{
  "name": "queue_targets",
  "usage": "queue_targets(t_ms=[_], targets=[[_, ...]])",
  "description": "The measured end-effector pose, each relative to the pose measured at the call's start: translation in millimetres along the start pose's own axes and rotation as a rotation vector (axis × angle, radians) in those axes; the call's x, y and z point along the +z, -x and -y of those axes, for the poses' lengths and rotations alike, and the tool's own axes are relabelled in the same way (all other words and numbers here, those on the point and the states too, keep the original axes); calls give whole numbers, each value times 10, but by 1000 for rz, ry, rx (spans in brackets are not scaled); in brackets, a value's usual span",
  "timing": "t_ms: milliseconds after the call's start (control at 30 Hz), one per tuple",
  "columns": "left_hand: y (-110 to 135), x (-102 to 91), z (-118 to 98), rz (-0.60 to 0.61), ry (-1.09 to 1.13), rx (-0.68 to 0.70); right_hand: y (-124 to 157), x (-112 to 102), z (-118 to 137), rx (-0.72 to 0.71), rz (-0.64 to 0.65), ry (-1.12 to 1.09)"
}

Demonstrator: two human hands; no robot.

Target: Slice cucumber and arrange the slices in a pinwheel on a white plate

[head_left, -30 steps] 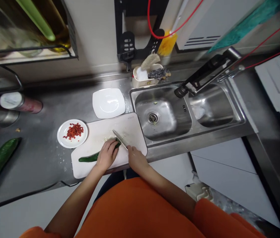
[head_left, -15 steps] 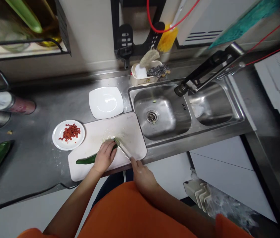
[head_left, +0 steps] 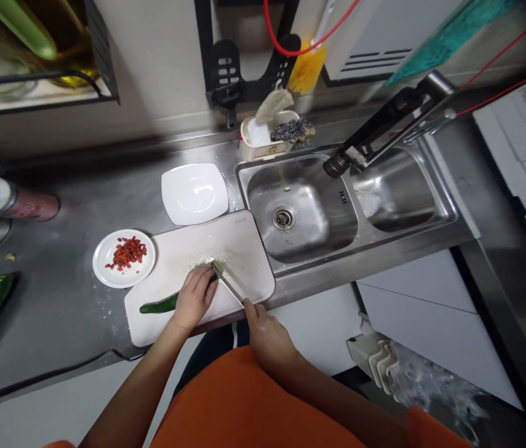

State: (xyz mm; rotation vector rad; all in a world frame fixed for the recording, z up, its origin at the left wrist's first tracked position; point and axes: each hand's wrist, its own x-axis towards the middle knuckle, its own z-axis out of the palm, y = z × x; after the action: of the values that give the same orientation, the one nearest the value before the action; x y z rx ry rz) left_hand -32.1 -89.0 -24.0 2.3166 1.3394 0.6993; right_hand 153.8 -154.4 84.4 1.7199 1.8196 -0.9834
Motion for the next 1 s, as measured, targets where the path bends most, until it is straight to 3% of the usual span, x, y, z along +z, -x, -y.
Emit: queue_targets(t_ms=[567,1000], targets=[[13,18,28,-11,12,4,-31,-114,22,-26,47,15],[-5,-6,11,-9,17,-10,-124,-122,34,-53,-17,8]])
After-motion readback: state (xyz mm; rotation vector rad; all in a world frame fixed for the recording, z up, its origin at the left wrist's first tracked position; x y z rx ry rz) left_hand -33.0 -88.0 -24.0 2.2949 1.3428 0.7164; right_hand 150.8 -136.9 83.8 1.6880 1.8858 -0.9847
